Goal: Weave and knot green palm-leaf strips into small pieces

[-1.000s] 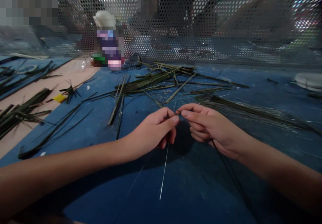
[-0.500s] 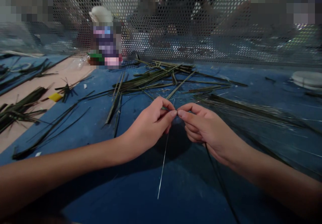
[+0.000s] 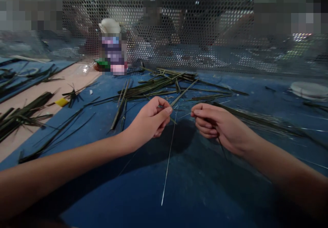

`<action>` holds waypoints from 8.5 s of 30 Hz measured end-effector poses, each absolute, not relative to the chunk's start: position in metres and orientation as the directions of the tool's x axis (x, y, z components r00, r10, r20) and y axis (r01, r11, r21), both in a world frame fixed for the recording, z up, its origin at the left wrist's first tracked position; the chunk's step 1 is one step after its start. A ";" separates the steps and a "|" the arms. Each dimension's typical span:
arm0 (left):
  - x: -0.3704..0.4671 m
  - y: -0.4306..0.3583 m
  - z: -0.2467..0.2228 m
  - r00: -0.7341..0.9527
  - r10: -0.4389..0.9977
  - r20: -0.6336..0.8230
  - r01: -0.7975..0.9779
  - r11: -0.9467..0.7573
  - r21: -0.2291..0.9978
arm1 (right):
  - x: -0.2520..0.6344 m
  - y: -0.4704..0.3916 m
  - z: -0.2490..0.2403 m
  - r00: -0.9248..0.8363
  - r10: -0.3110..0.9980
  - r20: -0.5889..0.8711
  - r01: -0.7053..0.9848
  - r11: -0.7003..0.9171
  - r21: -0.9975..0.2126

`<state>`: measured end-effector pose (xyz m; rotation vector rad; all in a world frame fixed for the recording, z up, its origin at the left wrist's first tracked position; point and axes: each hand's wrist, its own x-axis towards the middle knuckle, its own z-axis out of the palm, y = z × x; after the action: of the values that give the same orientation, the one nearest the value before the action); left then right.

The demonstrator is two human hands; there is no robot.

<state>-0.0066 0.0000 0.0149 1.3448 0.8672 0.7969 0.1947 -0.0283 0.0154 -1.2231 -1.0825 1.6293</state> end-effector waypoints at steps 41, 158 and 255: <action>-0.009 0.001 0.014 0.737 0.676 0.006 0.043 -0.057 0.997 | 0.183 -0.032 0.014 -0.316 0.935 -0.163 -0.123 -0.210 -0.970; 0.002 -0.028 0.023 0.558 0.787 -0.262 -0.002 0.318 0.948 | 0.160 -0.050 0.019 -0.116 0.975 -0.188 -0.157 -0.205 -0.966; -0.003 -0.028 0.054 0.543 0.838 -0.047 -0.119 0.133 0.984 | 0.163 -0.056 0.038 -0.192 0.981 0.001 -0.158 -0.030 -0.987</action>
<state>-0.0029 -0.0278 0.0543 1.2496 0.7255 0.7907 0.1631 -0.0563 0.0377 -1.0021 -1.2174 1.4318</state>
